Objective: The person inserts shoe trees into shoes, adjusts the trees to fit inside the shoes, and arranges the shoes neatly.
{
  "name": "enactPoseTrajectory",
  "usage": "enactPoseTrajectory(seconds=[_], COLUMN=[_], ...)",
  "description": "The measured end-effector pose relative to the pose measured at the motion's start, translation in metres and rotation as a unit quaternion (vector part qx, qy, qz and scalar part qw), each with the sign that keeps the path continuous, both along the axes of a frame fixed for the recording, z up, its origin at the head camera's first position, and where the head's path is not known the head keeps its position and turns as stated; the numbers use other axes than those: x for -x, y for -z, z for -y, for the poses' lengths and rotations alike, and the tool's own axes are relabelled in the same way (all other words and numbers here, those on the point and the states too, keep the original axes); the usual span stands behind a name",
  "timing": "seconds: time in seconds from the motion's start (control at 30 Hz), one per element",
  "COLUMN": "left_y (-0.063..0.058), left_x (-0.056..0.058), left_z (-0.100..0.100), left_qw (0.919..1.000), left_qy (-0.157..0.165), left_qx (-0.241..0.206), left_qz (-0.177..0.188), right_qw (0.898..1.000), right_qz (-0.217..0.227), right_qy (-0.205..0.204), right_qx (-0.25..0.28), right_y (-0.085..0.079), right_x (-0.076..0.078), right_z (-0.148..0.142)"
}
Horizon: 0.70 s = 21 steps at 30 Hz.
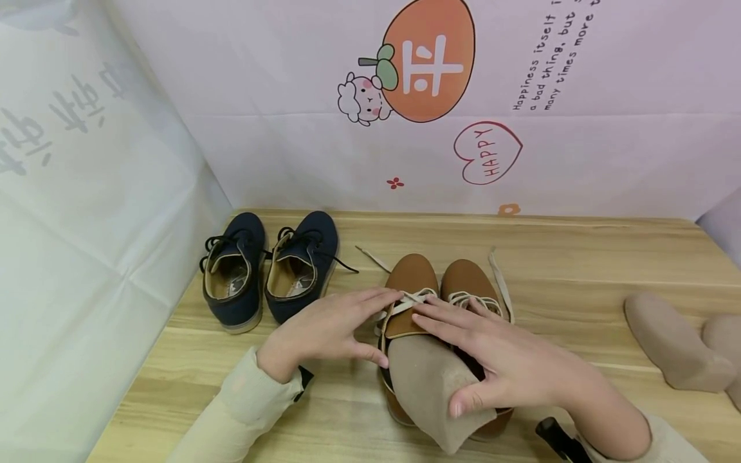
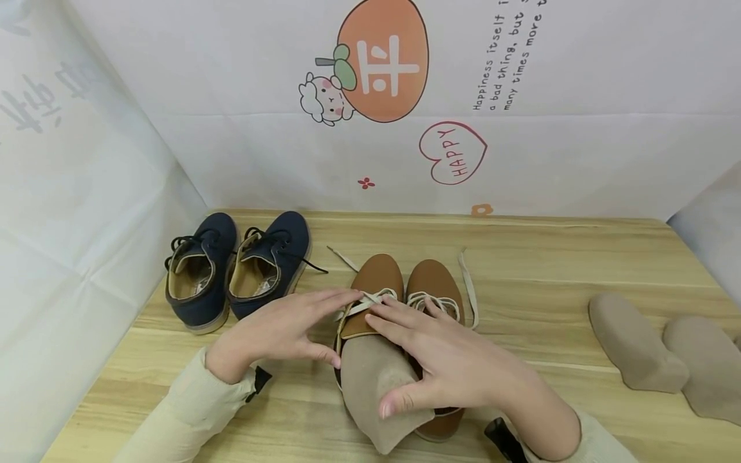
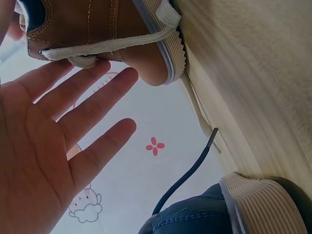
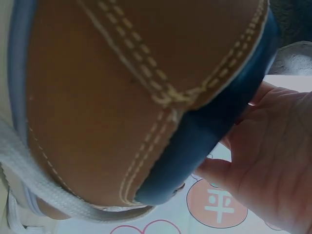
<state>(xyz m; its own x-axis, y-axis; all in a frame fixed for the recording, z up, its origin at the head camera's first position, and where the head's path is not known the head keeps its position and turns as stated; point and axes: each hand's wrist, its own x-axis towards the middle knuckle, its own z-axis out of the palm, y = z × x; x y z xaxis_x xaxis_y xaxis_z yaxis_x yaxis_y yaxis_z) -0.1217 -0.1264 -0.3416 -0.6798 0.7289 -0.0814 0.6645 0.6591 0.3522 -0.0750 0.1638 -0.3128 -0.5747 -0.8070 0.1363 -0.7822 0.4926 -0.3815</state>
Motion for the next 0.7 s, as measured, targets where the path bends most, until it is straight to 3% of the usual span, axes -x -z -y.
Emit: enactPoseTrajectory(seconds=[0.43, 0.7], left_y=[0.0, 0.001], left_x=[0.001, 0.002], left_z=[0.001, 0.001], left_qw=[0.9999, 0.9999], left_qy=[0.008, 0.006], left_qx=[-0.009, -0.006], left_qz=[0.006, 0.008], right_qw=[0.999, 0.996], right_qz=[-0.014, -0.017], right_qy=[0.032, 0.08], right_qx=[-0.015, -0.027], right_y=[0.0, -0.001], right_x=[-0.004, -0.011], right_z=[0.004, 0.013])
